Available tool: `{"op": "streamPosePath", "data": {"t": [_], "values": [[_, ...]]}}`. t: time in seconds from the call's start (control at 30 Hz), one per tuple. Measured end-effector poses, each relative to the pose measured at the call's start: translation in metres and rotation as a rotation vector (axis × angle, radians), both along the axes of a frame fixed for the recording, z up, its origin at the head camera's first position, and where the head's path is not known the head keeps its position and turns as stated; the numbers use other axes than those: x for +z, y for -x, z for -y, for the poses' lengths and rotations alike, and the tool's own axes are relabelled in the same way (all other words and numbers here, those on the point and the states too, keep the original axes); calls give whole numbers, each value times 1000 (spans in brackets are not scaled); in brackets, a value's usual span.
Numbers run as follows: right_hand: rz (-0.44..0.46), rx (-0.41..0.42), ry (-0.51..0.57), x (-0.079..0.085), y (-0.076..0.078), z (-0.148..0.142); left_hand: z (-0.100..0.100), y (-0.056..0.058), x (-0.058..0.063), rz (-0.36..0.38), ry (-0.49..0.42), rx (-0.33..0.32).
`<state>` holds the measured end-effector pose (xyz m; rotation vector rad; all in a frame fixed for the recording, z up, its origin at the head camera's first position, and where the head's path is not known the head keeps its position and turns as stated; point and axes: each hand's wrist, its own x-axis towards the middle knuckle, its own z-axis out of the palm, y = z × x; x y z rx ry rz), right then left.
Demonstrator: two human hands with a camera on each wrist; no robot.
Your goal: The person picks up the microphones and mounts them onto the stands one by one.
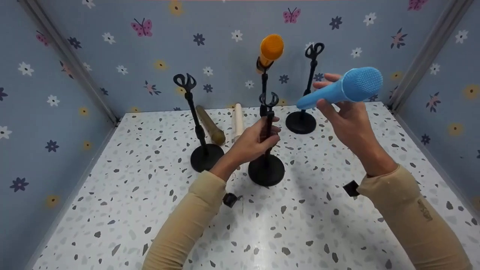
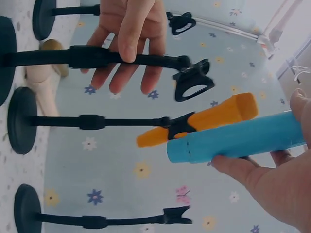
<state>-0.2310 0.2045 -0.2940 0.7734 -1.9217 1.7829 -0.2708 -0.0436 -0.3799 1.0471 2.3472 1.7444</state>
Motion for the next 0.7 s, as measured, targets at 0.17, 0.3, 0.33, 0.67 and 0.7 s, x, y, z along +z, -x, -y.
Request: {"op": "streamPosePath", "data": {"t": [0.17,0.3,0.33,0.67,0.7], "values": [[-38,63,36,17,-5,9,1,0,11,15,-26,-7],[-77,136,109,27,-8,19,2,2,13,33,-56,-12],[-88,152,126,29,-9,22,2,2,14,40,-70,-16],[-175,252,-88,47,-6,40,-2,8,18,86,-144,-60],[-186,248,-125,49,-6,41,-2,8,19,111,-144,-61]]}}
